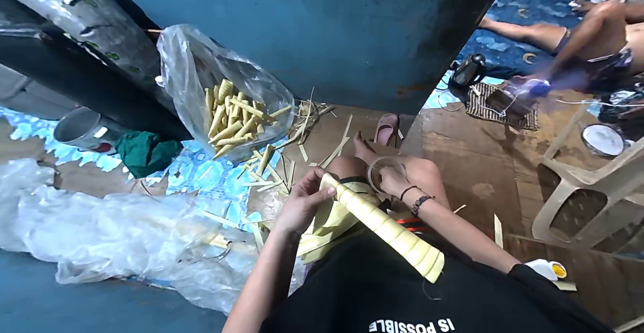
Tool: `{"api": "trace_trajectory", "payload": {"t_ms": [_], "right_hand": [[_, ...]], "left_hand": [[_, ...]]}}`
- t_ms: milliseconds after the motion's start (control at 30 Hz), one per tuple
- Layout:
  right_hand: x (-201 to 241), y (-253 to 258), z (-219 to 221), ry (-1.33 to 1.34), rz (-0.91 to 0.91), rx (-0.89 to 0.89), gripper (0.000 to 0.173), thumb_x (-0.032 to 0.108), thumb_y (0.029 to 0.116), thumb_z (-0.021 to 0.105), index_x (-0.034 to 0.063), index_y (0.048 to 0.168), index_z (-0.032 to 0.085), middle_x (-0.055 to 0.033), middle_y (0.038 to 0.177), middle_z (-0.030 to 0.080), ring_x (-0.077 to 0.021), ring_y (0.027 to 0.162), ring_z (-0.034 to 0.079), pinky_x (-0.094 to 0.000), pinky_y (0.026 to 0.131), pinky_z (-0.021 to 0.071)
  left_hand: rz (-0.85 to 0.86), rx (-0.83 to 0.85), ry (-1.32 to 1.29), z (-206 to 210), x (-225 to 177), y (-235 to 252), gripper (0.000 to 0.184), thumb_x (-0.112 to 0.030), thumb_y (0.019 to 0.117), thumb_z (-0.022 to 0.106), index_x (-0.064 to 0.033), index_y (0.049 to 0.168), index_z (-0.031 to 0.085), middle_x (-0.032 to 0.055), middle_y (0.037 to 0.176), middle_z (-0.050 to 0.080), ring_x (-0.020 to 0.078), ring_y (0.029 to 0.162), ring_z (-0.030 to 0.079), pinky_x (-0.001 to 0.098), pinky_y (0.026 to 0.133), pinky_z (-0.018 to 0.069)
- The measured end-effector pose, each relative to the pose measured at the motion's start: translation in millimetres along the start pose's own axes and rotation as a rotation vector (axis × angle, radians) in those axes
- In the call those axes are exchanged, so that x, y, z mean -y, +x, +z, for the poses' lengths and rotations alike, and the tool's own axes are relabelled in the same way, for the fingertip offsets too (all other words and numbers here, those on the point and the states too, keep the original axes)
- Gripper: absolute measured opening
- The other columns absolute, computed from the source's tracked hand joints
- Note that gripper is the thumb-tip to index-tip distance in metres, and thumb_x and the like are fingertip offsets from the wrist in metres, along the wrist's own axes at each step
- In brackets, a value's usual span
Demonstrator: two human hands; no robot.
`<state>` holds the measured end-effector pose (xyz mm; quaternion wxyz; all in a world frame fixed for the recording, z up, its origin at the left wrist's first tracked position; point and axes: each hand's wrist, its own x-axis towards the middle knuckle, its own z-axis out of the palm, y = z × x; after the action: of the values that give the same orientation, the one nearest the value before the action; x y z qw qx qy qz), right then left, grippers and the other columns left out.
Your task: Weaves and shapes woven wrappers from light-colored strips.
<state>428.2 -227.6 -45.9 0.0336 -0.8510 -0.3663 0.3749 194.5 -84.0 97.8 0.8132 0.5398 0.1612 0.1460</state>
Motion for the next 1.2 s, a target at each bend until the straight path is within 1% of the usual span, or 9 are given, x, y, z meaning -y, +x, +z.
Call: {"api": "trace_trajectory", "payload": {"t_ms": [233, 300, 400, 467, 600, 833, 900, 1033, 1200], "right_hand": [[2, -5, -2, 0.064, 0.006, -0.04, 0.045, 0.009, 0.0939, 0.063, -0.004, 0.137, 0.056, -0.0268, 0.134, 0.06, -0.04, 0.128, 0.058, -0.0581, 0.107, 0.0445], [1, -3, -1, 0.069, -0.005, -0.051, 0.046, 0.008, 0.0938, 0.063, -0.0019, 0.138, 0.055, -0.0253, 0.133, 0.062, -0.0391, 0.127, 0.058, -0.0573, 0.107, 0.0451], [1, -2, 1, 0.071, -0.016, -0.064, 0.044, 0.009, 0.0975, 0.056, -0.0008, 0.141, 0.055, -0.0241, 0.139, 0.058, -0.0376, 0.131, 0.055, -0.0549, 0.11, 0.0434], [2, -2, 2, 0.051, -0.005, -0.071, 0.04, 0.012, 0.1023, 0.048, -0.0014, 0.139, 0.056, -0.0251, 0.142, 0.054, -0.0381, 0.131, 0.055, -0.0539, 0.109, 0.0445], [4, -4, 3, 0.032, 0.014, -0.084, 0.041, 0.014, 0.1048, 0.044, -0.0006, 0.141, 0.054, -0.0245, 0.144, 0.053, -0.0376, 0.131, 0.055, -0.0528, 0.109, 0.045], [2, -3, 4, 0.06, -0.005, -0.075, 0.046, 0.002, 0.0947, 0.058, -0.004, 0.139, 0.052, -0.027, 0.14, 0.054, -0.0387, 0.133, 0.054, -0.0523, 0.111, 0.0433], [0, -3, 5, 0.059, -0.031, -0.077, 0.042, 0.001, 0.0931, 0.059, -0.0043, 0.134, 0.057, -0.0261, 0.137, 0.058, -0.0384, 0.131, 0.055, -0.0528, 0.111, 0.0433], [0, -3, 5, 0.043, -0.083, -0.041, 0.03, 0.003, 0.0961, 0.057, -0.0017, 0.124, 0.067, -0.0244, 0.13, 0.064, -0.0378, 0.127, 0.058, -0.0543, 0.109, 0.0441], [7, -5, -8, 0.123, -0.075, -0.032, 0.031, 0.007, 0.1, 0.055, -0.0001, 0.129, 0.064, -0.0236, 0.127, 0.065, -0.0375, 0.122, 0.061, -0.055, 0.107, 0.0454]], "left_hand": [[0.005, 0.029, -0.007, -1, 5, 2, 0.015, -0.002, 0.092, 0.064, -0.015, 0.1, 0.063, -0.002, 0.098, 0.073, 0.0066, 0.09, 0.07, 0.0259, 0.083, 0.0583], [-0.002, 0.025, -0.011, -1, 5, 2, 0.016, -0.001, 0.092, 0.063, -0.0144, 0.101, 0.063, -0.0018, 0.099, 0.073, 0.0069, 0.09, 0.07, 0.0261, 0.083, 0.0586], [-0.01, 0.021, -0.014, -1, 5, 1, 0.016, -0.002, 0.0925, 0.063, -0.0142, 0.102, 0.062, -0.0016, 0.098, 0.073, 0.0072, 0.089, 0.07, 0.0264, 0.083, 0.0589], [-0.014, 0.018, -0.014, -1, 5, 1, 0.016, -0.001, 0.0925, 0.063, -0.0142, 0.102, 0.062, -0.0012, 0.098, 0.073, 0.0072, 0.089, 0.07, 0.0264, 0.082, 0.059], [-0.017, 0.023, -0.025, -2, 6, 1, 0.016, -0.001, 0.0924, 0.063, -0.0138, 0.101, 0.062, -0.0008, 0.097, 0.073, 0.0076, 0.088, 0.07, 0.0266, 0.082, 0.0591], [-0.024, 0.036, -0.029, -2, 8, 1, 0.015, -0.001, 0.0927, 0.063, -0.0134, 0.102, 0.062, -0.0008, 0.098, 0.073, 0.0073, 0.089, 0.07, 0.0264, 0.082, 0.059], [-0.024, 0.036, -0.029, -2, 8, 1, 0.015, -0.001, 0.0929, 0.063, -0.0131, 0.102, 0.062, -0.0008, 0.098, 0.073, 0.0072, 0.089, 0.07, 0.0261, 0.082, 0.0588], [-0.032, 0.015, -0.025, -2, 8, -2, 0.016, -0.001, 0.0925, 0.062, -0.0128, 0.102, 0.062, -0.0008, 0.097, 0.073, 0.0073, 0.089, 0.07, 0.0264, 0.082, 0.0591], [-0.041, -0.029, -0.057, -1, 7, -5, 0.016, 0.0, 0.093, 0.06, -0.0135, 0.101, 0.063, -0.0003, 0.097, 0.073, 0.0076, 0.088, 0.07, 0.0264, 0.082, 0.0591]]}}
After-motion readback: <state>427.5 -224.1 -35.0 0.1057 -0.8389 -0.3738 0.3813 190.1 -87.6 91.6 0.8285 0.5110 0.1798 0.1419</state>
